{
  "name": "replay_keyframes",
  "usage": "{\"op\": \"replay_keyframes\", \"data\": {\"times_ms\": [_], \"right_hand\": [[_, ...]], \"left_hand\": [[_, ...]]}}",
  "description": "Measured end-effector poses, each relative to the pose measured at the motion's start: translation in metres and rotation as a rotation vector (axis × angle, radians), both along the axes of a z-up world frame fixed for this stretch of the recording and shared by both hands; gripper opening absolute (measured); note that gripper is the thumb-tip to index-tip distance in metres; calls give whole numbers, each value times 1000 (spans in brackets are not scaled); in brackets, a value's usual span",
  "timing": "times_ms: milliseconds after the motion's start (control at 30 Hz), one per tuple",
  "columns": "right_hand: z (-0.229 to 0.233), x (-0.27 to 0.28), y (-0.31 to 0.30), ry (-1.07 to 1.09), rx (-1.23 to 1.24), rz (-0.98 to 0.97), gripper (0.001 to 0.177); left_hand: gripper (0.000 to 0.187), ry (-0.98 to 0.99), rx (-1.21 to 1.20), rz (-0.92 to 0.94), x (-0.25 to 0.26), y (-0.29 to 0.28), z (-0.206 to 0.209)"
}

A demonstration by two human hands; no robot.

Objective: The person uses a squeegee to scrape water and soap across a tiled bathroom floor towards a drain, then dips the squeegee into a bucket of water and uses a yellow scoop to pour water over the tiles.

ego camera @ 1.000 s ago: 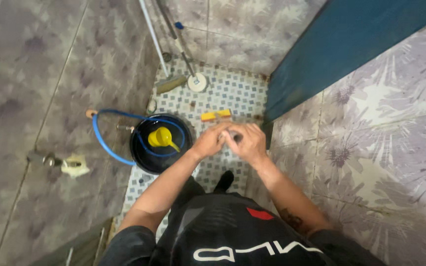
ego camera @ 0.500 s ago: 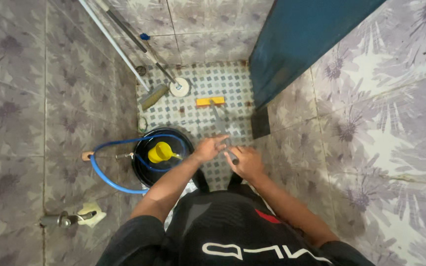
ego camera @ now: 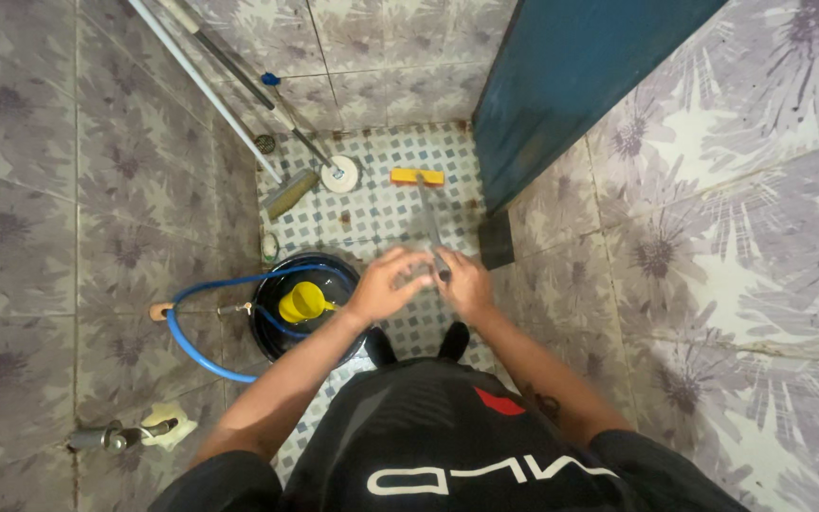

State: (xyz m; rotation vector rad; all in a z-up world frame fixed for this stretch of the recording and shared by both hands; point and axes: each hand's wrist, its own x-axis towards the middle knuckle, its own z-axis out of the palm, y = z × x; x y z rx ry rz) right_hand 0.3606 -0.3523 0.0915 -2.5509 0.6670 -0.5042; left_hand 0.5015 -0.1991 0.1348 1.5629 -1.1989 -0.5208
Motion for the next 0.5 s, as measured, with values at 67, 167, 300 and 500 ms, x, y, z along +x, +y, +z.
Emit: {"op": "replay_keyframes", "data": {"times_ms": [67, 167, 300, 500], "right_hand": [[-3, 6, -11, 115, 94, 73, 49], [-9, 10, -23, 143, 146, 175, 62], [-29, 15, -38, 225, 138, 231, 67], [-73, 17, -75, 396, 165, 240, 83]], "left_hand": [[41, 20, 87, -1, -11, -1, 14], [37, 18, 79, 34, -22, -7, 12], [32, 36, 20, 54, -26, -19, -5], [34, 27, 167, 79, -36, -40, -29]]}}
